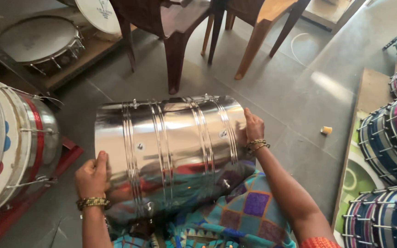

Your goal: The person sits on the floor and repeatedly taps the metal body of a drum with their hands. They rotate the drum to inspect different sections of the shiny surface. The person then lifts the drum to show the interior before placing it back down.

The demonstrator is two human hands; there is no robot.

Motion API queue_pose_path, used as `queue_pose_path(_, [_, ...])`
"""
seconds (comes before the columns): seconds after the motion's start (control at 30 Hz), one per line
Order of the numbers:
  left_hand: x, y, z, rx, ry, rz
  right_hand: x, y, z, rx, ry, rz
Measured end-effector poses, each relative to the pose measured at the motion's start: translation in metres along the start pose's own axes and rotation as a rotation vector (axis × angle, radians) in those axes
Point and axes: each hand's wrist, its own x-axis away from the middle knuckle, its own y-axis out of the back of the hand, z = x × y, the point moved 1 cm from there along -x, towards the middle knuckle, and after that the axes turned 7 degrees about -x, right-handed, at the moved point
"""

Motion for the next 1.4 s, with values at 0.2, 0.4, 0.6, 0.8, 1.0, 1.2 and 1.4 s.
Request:
queue_pose_path(0.2, [-0.017,-0.027,0.008,-0.046,0.046,0.126,0.005,0.024,0.026,0.354,0.191,-0.044])
queue_pose_path(0.4, [-0.033,-0.052,0.036,-0.145,0.094,0.266,0.017,0.044,0.029,0.36,0.221,-0.023])
queue_pose_path(0.6, [-0.031,-0.044,0.032,-0.555,-0.082,0.199,0.02,0.045,0.022,0.38,0.161,0.003])
queue_pose_path(0.8, [-0.046,-0.057,0.045,-0.635,-0.059,0.336,0.032,0.039,0.025,0.71,0.174,0.061])
queue_pose_path(1.0, [-0.053,-0.075,0.105,-0.355,-0.166,0.289,0.056,0.051,0.006,0.756,0.261,0.142])
queue_pose_path(1.2, [-0.022,-0.079,0.121,-0.418,-0.152,0.105,0.065,0.065,-0.001,0.708,0.274,0.218])
queue_pose_path(1.4, [0.013,-0.08,0.107,-0.451,-0.084,-0.013,0.042,0.07,-0.027,0.68,0.335,0.282])
